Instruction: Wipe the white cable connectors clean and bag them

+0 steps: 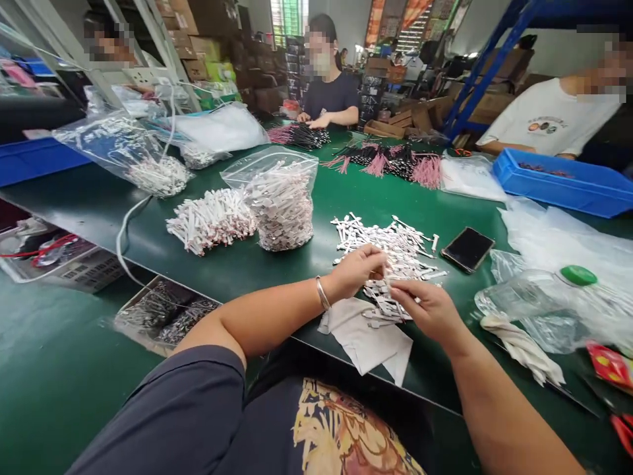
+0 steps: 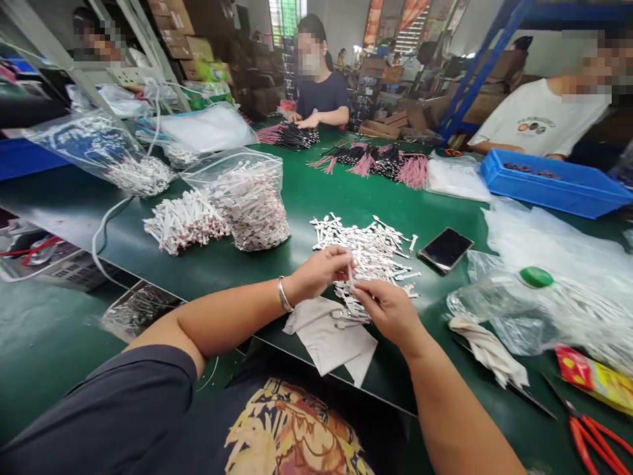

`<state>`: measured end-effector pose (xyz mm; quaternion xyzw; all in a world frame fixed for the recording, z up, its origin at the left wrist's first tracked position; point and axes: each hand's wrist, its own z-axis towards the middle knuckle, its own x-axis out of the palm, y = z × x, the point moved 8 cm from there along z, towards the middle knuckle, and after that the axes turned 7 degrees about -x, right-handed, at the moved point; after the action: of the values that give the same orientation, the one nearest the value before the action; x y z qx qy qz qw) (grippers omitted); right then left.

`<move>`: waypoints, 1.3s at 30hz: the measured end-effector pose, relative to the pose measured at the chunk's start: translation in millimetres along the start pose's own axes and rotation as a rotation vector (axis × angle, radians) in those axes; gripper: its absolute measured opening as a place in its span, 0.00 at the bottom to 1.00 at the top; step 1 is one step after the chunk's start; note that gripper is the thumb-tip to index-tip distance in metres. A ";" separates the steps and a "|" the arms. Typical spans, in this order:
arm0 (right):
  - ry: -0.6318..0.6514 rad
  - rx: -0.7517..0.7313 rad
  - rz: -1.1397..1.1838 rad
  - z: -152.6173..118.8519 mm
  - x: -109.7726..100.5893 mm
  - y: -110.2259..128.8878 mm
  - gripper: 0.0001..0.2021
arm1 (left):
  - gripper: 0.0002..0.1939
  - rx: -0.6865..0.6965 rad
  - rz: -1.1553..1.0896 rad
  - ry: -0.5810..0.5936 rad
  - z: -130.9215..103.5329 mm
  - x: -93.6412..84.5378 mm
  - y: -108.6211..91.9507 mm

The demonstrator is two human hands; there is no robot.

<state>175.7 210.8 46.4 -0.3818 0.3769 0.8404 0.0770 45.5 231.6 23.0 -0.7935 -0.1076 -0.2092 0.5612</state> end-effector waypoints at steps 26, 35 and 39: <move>0.163 0.131 -0.251 3.2 17.2 -17.8 0.05 | 0.12 0.431 1.215 -0.053 -56.6 -5.8 -1.3; 0.159 0.100 -0.232 -1.7 14.5 -23.7 0.03 | 0.04 0.537 1.242 0.119 -11.3 19.7 -3.3; 0.151 0.086 -0.244 -2.3 11.6 -22.6 0.05 | 0.02 0.561 1.222 0.111 -22.7 9.5 -10.4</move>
<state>178.4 223.4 24.3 -0.4831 0.3682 0.7768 0.1665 45.0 213.4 42.6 -0.5241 0.3392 0.1412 0.7683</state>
